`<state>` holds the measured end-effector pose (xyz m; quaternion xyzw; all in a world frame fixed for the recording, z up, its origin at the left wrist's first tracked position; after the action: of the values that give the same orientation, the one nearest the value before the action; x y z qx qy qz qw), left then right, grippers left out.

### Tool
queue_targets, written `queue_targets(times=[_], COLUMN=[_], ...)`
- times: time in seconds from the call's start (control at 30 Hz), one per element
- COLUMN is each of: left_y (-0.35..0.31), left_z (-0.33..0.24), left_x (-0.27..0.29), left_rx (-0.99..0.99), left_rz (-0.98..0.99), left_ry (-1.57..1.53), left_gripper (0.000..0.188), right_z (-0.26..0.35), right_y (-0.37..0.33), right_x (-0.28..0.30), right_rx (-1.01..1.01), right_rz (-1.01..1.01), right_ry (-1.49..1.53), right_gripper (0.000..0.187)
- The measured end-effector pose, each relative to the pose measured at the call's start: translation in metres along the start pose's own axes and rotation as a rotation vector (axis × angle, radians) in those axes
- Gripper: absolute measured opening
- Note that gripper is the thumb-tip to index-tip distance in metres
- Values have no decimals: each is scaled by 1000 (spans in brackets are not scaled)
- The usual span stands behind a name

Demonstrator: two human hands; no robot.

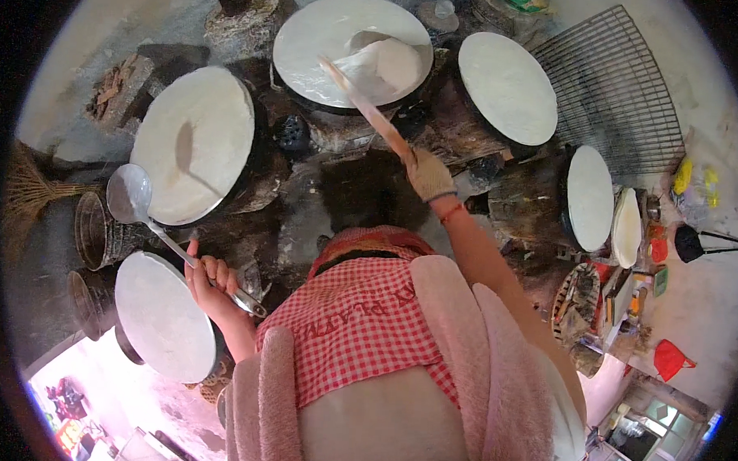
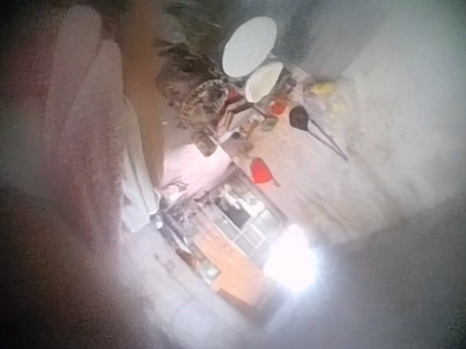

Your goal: The person pours liquid batter onto several heated round plates using a ladle and spreads it into thin circles with a wooden stick before removing the cooked crepes.

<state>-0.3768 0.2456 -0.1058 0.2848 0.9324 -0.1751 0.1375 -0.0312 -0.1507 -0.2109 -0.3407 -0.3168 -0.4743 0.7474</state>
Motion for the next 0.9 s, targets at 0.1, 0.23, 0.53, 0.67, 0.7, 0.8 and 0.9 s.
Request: queue_targets(times=[0.1, 0.23, 0.53, 0.67, 0.7, 0.8, 0.9], left_y=[-4, -18, -86, -95, -95, -99, -98], left_z=[17, 31, 48, 40, 47, 71, 74], left_x=[-16, -72, -150, -203, -207, -193, -172], left_rx=[-21, -25, 73, 54, 12, 65, 63], left_rz=[76, 17, -338, -323, -192, -190, -232], left_ry=[-36, 13, 309, 228, 64, -44, -94], left_gripper=[40, 39, 51, 37, 31, 30, 31], right_z=[-106, -162, -44, -15, -122, -125, -41], right_y=[20, 103, 197, 120, 173, 174, 156], right_x=[6, 64, 96, 170, 136, 94, 69], right_rx=[-87, 150, 57, -4, -85, -198, -113], right_rz=[5, -178, 283, 294, 231, 179, 262], right_ry=[-2, -156, 832, 1304, 1127, 934, 935], right_gripper=[62, 59, 50, 51, 52, 53, 55])
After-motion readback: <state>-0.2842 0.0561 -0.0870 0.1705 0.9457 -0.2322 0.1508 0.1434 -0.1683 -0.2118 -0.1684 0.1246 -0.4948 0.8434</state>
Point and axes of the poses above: each hand's wrist, its own y-axis towards the middle knuckle, its own x-axis out of the back of the hand, z = x × y, the point moved 9 cm from there along y, towards the middle knuckle, and after that the axes turned 12 degrees about y, right-handed, at the moved point
